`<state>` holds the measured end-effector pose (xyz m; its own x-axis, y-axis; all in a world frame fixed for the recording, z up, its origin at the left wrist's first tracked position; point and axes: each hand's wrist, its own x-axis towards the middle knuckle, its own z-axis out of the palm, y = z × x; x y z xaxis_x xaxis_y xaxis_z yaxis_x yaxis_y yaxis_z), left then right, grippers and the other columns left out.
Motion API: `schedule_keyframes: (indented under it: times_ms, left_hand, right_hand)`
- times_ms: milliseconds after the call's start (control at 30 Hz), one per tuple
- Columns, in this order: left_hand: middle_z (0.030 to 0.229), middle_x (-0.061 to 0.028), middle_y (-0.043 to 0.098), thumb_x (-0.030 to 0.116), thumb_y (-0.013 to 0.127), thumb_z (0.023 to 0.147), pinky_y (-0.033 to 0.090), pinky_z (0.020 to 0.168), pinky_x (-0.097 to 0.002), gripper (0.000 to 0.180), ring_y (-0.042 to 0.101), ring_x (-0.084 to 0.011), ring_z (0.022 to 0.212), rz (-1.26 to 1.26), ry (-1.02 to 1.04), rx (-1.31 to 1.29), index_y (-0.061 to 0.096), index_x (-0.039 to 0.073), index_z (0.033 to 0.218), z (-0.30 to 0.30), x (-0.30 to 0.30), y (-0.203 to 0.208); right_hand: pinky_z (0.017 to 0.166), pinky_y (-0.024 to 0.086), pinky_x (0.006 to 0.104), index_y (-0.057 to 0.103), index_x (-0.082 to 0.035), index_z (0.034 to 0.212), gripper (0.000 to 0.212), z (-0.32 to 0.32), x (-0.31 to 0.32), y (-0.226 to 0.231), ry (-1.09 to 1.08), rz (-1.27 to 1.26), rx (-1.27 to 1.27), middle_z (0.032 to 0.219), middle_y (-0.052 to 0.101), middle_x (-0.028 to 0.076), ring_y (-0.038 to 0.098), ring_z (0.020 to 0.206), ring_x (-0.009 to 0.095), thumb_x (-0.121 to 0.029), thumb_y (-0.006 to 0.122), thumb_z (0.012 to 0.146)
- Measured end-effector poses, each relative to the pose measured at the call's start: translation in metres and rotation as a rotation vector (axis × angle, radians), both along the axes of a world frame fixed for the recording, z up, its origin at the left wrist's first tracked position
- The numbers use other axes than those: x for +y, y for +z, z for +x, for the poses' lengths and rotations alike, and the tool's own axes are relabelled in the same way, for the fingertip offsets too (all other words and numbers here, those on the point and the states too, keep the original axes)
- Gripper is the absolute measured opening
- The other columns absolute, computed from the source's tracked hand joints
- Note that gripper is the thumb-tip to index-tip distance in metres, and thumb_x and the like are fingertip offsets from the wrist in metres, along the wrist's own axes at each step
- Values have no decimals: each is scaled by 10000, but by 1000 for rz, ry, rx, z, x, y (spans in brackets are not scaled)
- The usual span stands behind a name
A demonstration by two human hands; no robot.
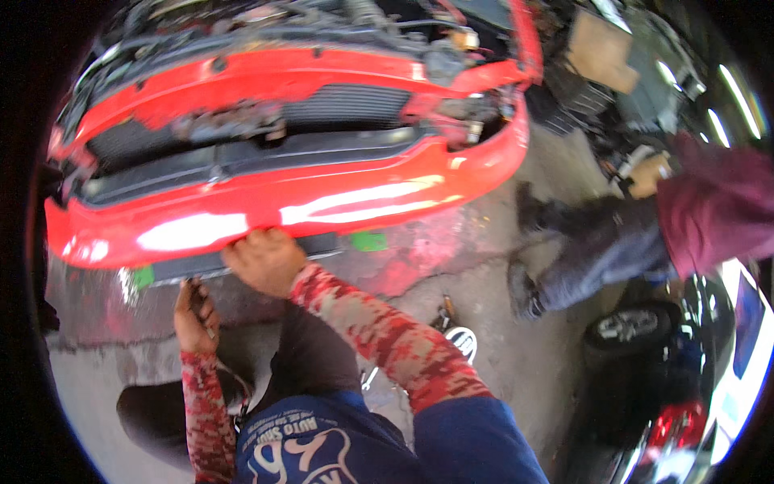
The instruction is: The person removes a license plate from the front bumper of a red car using a screwdriver. They unscrew the fasteners, detach the plate, and place it on the floor.
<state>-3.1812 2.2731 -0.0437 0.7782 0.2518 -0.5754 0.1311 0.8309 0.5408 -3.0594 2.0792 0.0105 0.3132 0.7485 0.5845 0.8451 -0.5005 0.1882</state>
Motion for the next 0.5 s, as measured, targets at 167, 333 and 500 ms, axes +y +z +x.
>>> schedule_keyframes:
  times_ms: [167, 333, 500]
  left_hand:
    - [843, 25, 567, 329, 584, 993, 242, 389, -193, 201, 340, -35, 522, 35, 31, -85, 558, 129, 986, -1, 3, -6]
    - [847, 27, 564, 308, 603, 987, 265, 404, -193, 192, 357, -37, 536, 145, 69, -110, 559, 121, 991, -3, 0, -10]
    - [818, 31, 531, 391, 512, 1023, 257, 407, -201, 270, 339, -47, 516, -31, 19, -145, 564, 127, 995, -2, -1, -6]
  right_hand:
    - [655, 436, 314, 632, -145, 963, 202, 1, 1, 3, 31, 97, 30, 780, 558, -41, 541, 800, 152, -244, 589, 792]
    - [653, 437, 292, 643, -162, 950, 183, 0, 0, 4, 22, 127, 12, 751, 528, -58, 537, 785, 136, -227, 616, 781]
    - [682, 450, 323, 628, -124, 995, 218, -1, 0, 3, 41, 77, 41, 827, 599, -23, 566, 821, 160, -232, 580, 812]
